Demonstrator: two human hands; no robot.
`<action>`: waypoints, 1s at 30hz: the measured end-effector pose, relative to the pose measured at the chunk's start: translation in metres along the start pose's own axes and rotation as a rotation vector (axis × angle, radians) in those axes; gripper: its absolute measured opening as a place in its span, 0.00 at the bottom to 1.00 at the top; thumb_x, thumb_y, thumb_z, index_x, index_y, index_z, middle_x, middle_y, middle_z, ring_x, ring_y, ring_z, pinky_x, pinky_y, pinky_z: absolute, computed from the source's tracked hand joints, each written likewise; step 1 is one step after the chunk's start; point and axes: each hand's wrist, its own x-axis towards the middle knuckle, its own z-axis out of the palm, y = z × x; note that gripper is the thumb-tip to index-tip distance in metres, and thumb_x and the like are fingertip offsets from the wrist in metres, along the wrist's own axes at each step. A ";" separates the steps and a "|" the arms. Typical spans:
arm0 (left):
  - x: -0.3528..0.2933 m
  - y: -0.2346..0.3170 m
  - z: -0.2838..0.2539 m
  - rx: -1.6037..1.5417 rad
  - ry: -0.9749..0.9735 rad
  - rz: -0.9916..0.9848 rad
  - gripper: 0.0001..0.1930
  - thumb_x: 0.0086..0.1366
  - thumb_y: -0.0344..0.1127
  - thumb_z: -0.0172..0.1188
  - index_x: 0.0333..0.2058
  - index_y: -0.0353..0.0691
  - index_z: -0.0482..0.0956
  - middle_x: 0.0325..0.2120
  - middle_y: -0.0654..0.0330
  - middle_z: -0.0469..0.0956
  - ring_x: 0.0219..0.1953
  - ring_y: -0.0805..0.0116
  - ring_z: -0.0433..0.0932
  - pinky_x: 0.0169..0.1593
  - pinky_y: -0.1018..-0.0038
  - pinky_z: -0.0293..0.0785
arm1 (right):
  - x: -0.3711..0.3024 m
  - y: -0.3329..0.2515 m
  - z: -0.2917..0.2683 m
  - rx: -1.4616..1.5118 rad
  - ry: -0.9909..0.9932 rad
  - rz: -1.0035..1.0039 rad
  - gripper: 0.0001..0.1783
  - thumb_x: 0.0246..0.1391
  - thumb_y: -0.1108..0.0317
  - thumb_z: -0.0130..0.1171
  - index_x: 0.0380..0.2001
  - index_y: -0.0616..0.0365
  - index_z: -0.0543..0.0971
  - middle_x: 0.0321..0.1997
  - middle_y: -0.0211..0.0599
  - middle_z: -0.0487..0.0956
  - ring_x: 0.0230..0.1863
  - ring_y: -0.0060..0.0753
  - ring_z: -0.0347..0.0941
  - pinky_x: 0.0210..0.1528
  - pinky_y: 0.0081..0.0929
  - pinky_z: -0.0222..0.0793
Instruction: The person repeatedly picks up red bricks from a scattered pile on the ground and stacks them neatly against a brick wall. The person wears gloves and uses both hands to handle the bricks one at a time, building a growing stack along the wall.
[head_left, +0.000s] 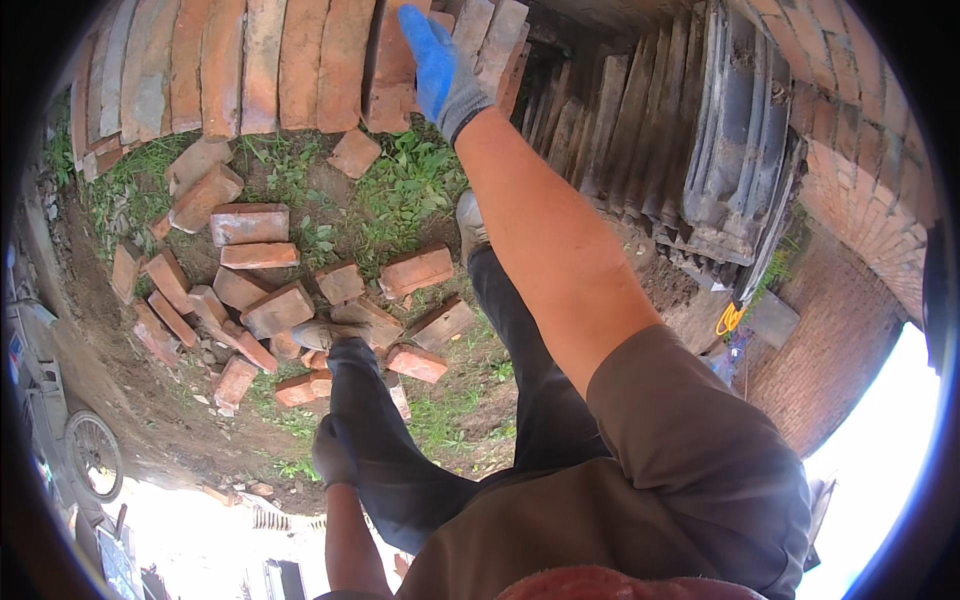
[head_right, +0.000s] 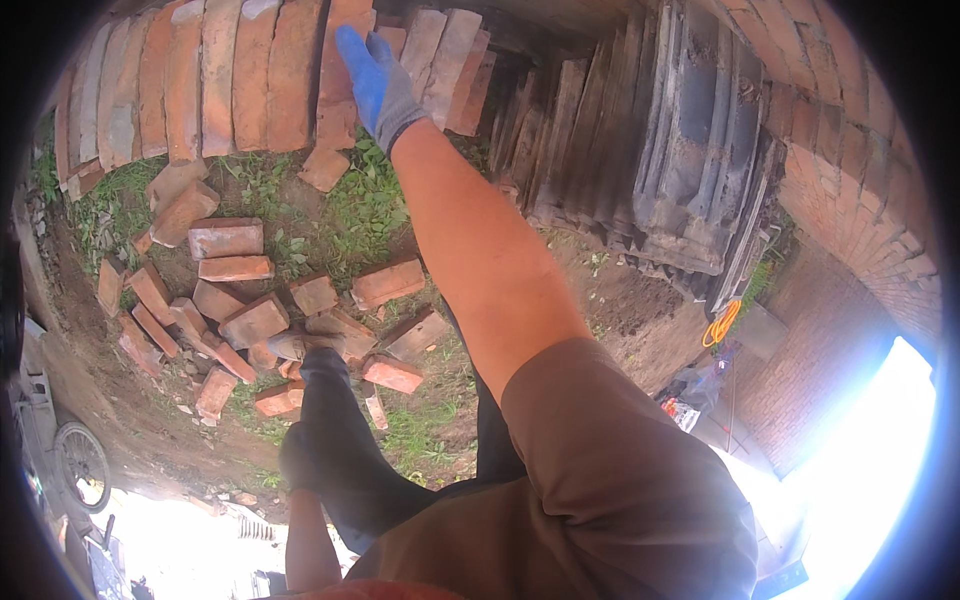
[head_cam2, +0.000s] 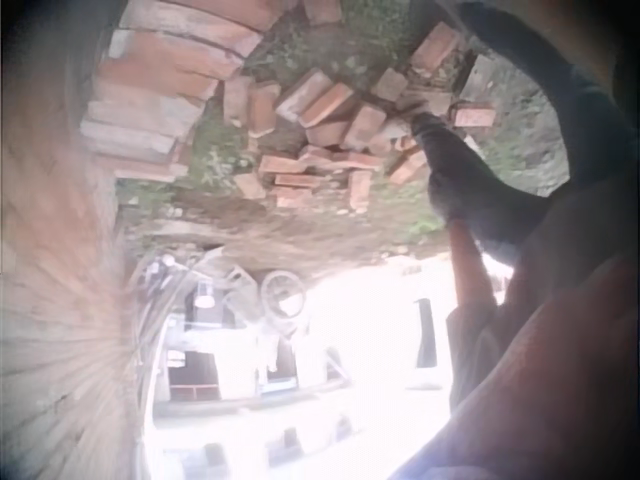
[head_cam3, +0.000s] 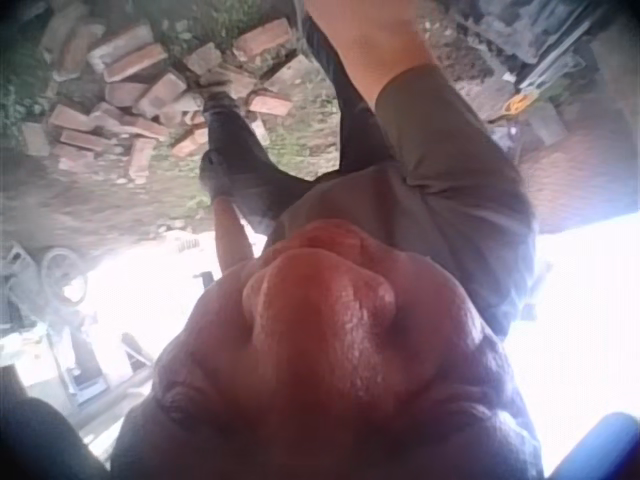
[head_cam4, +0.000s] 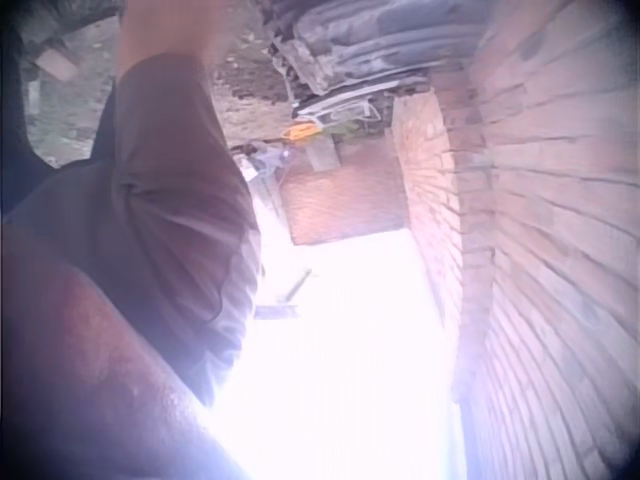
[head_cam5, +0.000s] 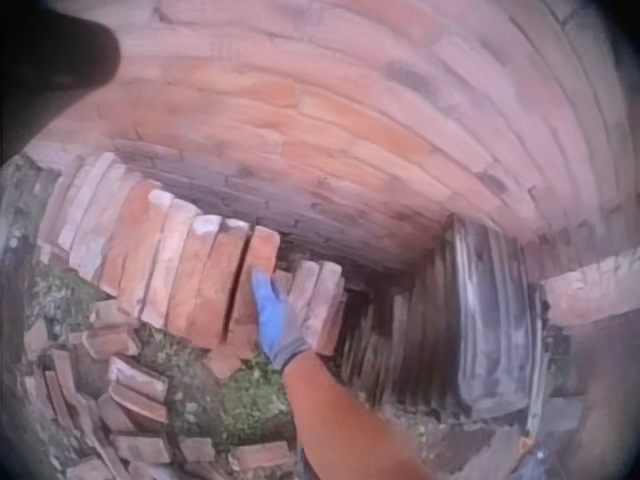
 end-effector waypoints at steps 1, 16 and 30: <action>0.001 0.001 0.003 -0.038 0.022 0.040 0.25 0.91 0.55 0.54 0.65 0.46 0.93 0.58 0.41 0.94 0.60 0.31 0.92 0.62 0.38 0.86 | -0.003 0.005 -0.005 0.057 -0.005 0.009 0.60 0.80 0.27 0.66 0.91 0.67 0.67 0.89 0.51 0.77 0.83 0.46 0.78 0.85 0.41 0.72; -0.005 0.046 -0.019 -0.063 -0.026 -0.118 0.25 0.90 0.55 0.54 0.64 0.47 0.93 0.59 0.41 0.93 0.61 0.32 0.91 0.65 0.42 0.86 | -0.004 0.014 -0.045 0.294 -0.115 0.496 0.25 0.83 0.35 0.69 0.64 0.41 0.91 0.56 0.26 0.94 0.49 0.37 0.89 0.45 0.40 0.85; -0.013 0.014 -0.033 -0.210 -0.006 -0.167 0.25 0.90 0.54 0.57 0.66 0.42 0.91 0.61 0.39 0.92 0.62 0.31 0.90 0.66 0.41 0.86 | -0.128 0.096 -0.044 0.051 -0.076 0.554 0.48 0.87 0.32 0.60 0.87 0.63 0.70 0.80 0.61 0.83 0.73 0.62 0.88 0.75 0.62 0.88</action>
